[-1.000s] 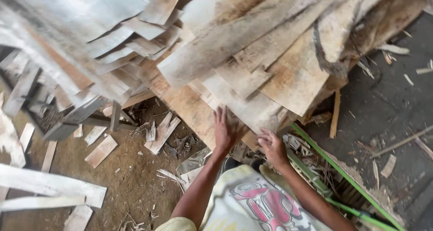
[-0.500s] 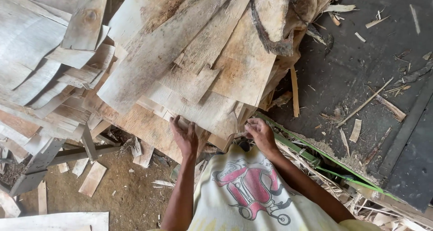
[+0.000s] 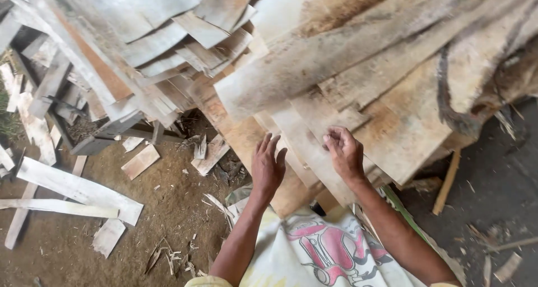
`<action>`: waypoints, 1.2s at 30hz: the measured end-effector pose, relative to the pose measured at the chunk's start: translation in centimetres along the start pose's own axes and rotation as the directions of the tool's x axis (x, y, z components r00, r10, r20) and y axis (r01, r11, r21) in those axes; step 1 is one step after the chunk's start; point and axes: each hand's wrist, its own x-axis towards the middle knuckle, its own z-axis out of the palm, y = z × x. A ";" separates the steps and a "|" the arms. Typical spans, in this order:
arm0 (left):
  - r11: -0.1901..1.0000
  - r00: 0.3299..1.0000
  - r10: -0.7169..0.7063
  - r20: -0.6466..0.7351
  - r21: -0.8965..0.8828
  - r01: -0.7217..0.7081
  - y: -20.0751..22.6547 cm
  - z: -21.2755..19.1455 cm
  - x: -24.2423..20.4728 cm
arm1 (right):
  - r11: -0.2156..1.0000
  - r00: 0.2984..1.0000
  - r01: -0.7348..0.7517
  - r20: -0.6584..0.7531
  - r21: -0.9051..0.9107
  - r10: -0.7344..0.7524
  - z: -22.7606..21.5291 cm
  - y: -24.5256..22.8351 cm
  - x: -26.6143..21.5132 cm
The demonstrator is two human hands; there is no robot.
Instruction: Trimming sheets of wood bark using a manual lever cutter and sorting the pieces in a workshop.
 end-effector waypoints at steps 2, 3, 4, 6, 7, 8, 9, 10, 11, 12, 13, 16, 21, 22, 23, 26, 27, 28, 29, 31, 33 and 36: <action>0.999 0.994 0.045 -0.095 0.030 -0.042 -2.2 -1.2 4.7 | 0.998 0.993 -0.058 0.102 0.025 0.055 4.6 -1.9 6.0; 0.995 0.984 0.091 -0.155 0.055 -0.084 -3.1 -1.5 6.4 | 0.989 0.973 -0.144 0.186 0.029 0.136 6.5 -2.8 8.3; 0.996 0.985 0.081 -0.155 0.053 -0.074 -3.7 -2.7 8.6 | 0.989 0.971 -0.149 0.194 0.025 0.141 9.1 -3.0 11.5; 0.996 0.964 0.022 -0.264 0.089 0.001 -4.6 -4.7 13.3 | 0.942 0.946 -0.270 0.240 0.201 0.220 13.8 -3.0 17.9; 0.996 0.965 0.024 -0.262 0.088 -0.001 -6.6 -3.8 14.8 | 0.942 0.946 -0.270 0.238 0.201 0.220 16.2 -3.5 20.1; 0.990 0.973 -0.026 -0.231 0.126 0.057 -8.5 -2.9 16.2 | 0.914 0.930 -0.324 0.258 0.244 0.261 18.5 -4.0 22.4; 0.980 0.977 -0.072 -0.201 0.165 0.106 -10.2 -1.9 17.8 | 0.882 0.914 -0.374 0.275 0.288 0.298 20.5 -4.5 24.7; 0.981 0.978 -0.065 -0.198 0.165 0.099 -11.1 -0.9 17.9 | 0.882 0.917 -0.370 0.267 0.291 0.297 22.7 -3.7 26.6; 0.982 0.973 -0.032 -0.229 0.175 0.073 -11.9 0.1 18.0 | 0.863 0.894 -0.421 0.291 0.279 0.341 24.9 -2.9 28.5; 0.982 0.966 0.001 -0.260 0.185 0.048 -12.7 1.2 18.1 | 0.842 0.868 -0.469 0.313 0.267 0.385 27.0 -2.1 30.4; 0.983 0.964 0.012 -0.267 0.182 0.038 -12.5 0.9 18.4 | 0.847 0.875 -0.457 0.308 0.270 0.374 28.4 -3.2 31.8; 0.990 0.973 -0.049 -0.226 0.116 0.077 -12.4 0.7 18.5 | 0.849 0.863 -0.499 0.184 0.175 0.470 31.8 -4.2 34.5; 0.987 0.976 -0.034 -0.214 0.147 0.066 -13.3 1.0 18.7 | 0.906 0.931 -0.354 -0.179 -0.233 0.318 33.6 -1.6 36.6; 0.987 0.976 -0.037 -0.214 0.144 0.069 -13.1 0.4 18.6 | 0.904 0.931 -0.355 -0.179 -0.237 0.319 33.6 -2.0 36.5; 0.995 0.975 -0.040 -0.219 0.085 0.060 -12.8 0.0 18.7 | 0.906 0.921 -0.377 -0.184 -0.195 0.344 33.5 -2.5 36.6; 0.998 0.973 -0.045 -0.225 0.028 0.052 -12.7 -0.4 18.9 | 0.902 0.898 -0.422 -0.176 -0.092 0.403 33.2 -4.4 36.9; 0.998 0.976 -0.046 -0.215 0.038 0.055 -12.8 -0.4 18.8 | 0.890 0.880 -0.456 -0.162 -0.026 0.446 33.2 -5.0 36.9; 0.998 0.974 -0.048 -0.222 0.036 0.058 -12.9 -0.3 18.9 | 0.892 0.883 -0.451 -0.157 -0.029 0.441 33.1 -5.0 37.2; 0.998 0.975 -0.047 -0.219 0.039 0.057 -13.0 -0.1 18.7 | 0.869 0.860 -0.493 -0.135 0.029 0.492 33.1 -4.8 37.3; 0.997 0.973 -0.049 -0.224 0.043 0.060 -13.3 0.1 18.6 | 0.843 0.837 -0.531 -0.102 0.083 0.537 33.2 -4.8 37.1; 0.996 0.976 -0.028 -0.217 0.075 0.046 -13.5 0.3 18.6 | 0.872 0.864 -0.490 -0.137 -0.002 0.485 33.3 -5.0 36.5; 0.998 0.975 -0.038 -0.221 0.033 0.047 -13.6 0.5 18.5 | 0.948 0.957 -0.278 -0.130 -0.157 0.259 30.8 -4.6 33.0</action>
